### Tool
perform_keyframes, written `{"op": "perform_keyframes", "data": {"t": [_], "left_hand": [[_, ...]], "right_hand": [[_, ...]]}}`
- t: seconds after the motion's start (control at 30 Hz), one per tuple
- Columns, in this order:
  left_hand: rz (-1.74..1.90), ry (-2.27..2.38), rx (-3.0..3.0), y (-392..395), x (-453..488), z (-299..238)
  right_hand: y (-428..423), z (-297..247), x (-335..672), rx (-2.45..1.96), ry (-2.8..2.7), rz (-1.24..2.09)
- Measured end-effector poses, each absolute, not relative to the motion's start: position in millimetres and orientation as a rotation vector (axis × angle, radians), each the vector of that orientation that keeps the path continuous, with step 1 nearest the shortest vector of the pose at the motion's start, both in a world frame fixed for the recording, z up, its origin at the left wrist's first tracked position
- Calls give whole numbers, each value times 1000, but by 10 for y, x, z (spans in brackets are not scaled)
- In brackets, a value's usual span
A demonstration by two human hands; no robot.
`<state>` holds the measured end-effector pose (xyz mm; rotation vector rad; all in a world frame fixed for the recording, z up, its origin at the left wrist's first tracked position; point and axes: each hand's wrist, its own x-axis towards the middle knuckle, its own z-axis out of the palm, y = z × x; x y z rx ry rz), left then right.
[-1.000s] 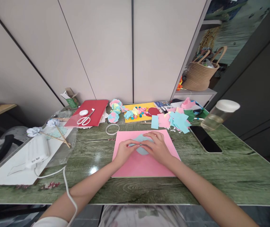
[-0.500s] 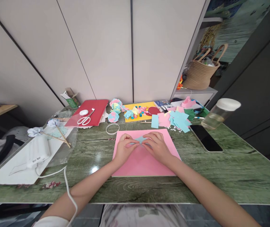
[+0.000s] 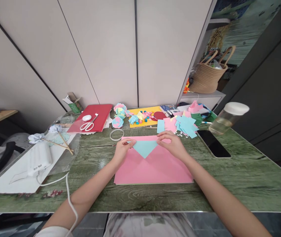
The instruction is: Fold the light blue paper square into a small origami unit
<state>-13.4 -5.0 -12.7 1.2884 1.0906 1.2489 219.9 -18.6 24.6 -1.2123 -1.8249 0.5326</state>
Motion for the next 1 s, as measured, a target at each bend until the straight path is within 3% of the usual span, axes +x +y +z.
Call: {"op": "perform_keyframes", "data": {"t": [0.23, 0.63, 1.0], "left_hand": [[1132, 1079, 1219, -66, -147, -102], [1153, 1147, 1118, -42, -105, -245], [1116, 1035, 782, -50, -92, -254]], "right_hand": [[-89, 159, 2290, -1266, -1644, 721], [-217, 176, 2139, -1286, -1654, 314], [-139, 125, 2143, -1012, -1484, 1093]]}}
